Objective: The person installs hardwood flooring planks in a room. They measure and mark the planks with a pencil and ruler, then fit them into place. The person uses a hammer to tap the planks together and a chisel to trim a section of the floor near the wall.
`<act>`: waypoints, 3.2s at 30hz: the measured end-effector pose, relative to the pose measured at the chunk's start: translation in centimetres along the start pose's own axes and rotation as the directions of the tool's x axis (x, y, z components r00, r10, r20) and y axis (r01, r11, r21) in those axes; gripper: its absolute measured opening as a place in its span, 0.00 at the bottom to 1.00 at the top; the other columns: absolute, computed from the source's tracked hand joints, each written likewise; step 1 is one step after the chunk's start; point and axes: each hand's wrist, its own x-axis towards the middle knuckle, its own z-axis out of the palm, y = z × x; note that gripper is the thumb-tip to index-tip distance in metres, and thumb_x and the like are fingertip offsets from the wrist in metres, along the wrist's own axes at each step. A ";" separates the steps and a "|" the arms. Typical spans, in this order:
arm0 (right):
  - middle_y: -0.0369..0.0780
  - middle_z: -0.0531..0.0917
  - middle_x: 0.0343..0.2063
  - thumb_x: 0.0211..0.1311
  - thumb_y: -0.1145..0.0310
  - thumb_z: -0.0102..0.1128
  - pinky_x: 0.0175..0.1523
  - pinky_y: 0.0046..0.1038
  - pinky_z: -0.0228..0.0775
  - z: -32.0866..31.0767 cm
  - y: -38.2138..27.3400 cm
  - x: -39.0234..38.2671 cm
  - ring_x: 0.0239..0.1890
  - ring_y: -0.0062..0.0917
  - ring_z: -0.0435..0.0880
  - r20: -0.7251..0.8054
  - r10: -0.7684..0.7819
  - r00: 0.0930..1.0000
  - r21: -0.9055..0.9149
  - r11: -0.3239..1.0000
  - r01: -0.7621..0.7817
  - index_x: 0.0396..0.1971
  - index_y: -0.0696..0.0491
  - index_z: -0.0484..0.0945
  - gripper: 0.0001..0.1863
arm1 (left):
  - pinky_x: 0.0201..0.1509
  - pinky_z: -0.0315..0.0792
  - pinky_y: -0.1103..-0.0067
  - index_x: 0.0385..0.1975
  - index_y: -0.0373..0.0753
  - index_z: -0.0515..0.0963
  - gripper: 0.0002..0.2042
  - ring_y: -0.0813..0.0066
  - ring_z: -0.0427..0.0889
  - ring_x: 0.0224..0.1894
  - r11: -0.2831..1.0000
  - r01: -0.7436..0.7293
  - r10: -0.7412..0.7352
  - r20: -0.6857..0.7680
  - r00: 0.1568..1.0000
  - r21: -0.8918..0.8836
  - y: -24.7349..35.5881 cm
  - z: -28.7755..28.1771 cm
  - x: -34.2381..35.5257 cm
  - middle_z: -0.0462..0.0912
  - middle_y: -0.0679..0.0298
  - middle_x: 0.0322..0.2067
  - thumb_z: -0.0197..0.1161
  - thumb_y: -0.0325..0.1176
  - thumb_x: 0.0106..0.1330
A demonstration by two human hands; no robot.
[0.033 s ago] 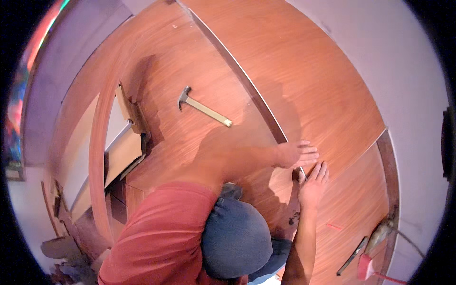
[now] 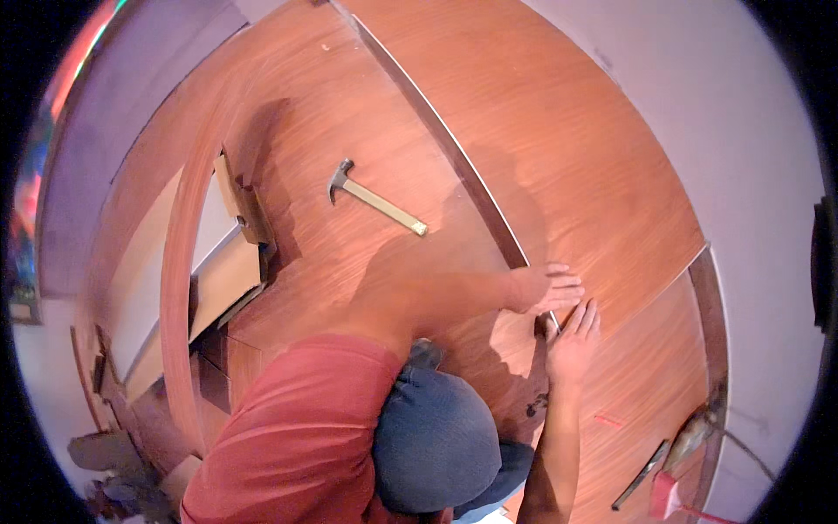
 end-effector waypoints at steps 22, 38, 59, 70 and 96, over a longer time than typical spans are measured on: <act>0.60 0.57 0.74 0.66 0.55 0.65 0.79 0.52 0.48 0.4 -0.9 -0.1 0.75 0.56 0.56 0.054 -0.065 0.996 -0.102 0.992 0.071 0.72 0.68 0.56 0.45 | 0.76 0.60 0.56 0.71 0.28 0.60 0.34 0.44 0.62 0.74 0.036 0.891 -0.995 -0.095 -0.008 -0.453 -11.0 -9.4 -12.7 0.64 0.42 0.71 0.56 0.47 0.75; 0.60 0.58 0.74 0.69 0.51 0.61 0.79 0.52 0.47 1.3 -0.3 -0.2 0.76 0.56 0.56 0.058 -0.054 0.997 -0.138 0.988 0.062 0.72 0.67 0.56 0.45 | 0.80 0.55 0.60 0.76 0.22 0.47 0.41 0.38 0.57 0.76 -0.342 0.706 -0.936 0.290 -0.199 -0.620 -17.0 -7.3 -14.1 0.53 0.31 0.74 0.49 0.52 0.78; 0.58 0.58 0.74 0.58 0.54 0.71 0.80 0.50 0.46 -1.0 -1.5 0.9 0.77 0.54 0.54 0.149 0.041 0.988 -0.025 0.999 -0.038 0.71 0.66 0.59 0.48 | 0.63 0.74 0.57 0.52 0.29 0.78 0.30 0.40 0.82 0.57 -0.240 0.777 -0.895 0.443 0.055 -0.581 -4.3 -5.1 -10.9 0.84 0.36 0.49 0.52 0.56 0.77; 0.56 0.60 0.74 0.61 0.55 0.72 0.79 0.48 0.49 -0.5 -0.8 1.0 0.76 0.52 0.57 0.110 0.030 0.993 0.033 0.999 -0.034 0.71 0.63 0.61 0.45 | 0.59 0.74 0.59 0.52 0.33 0.77 0.30 0.48 0.83 0.55 -0.172 0.808 -0.810 0.547 0.210 -0.564 -4.7 -5.1 -10.9 0.84 0.44 0.48 0.48 0.60 0.77; 0.57 0.69 0.67 0.66 0.66 0.67 0.71 0.51 0.61 -0.8 -3.3 -0.9 0.67 0.54 0.69 -0.086 -0.063 0.994 0.109 0.991 0.072 0.48 0.55 0.80 0.14 | 0.49 0.74 0.70 0.29 0.48 0.80 0.03 0.69 0.81 0.48 0.922 0.383 -0.385 -0.025 0.923 -0.054 -10.3 -8.3 -12.4 0.83 0.69 0.35 0.63 0.37 0.59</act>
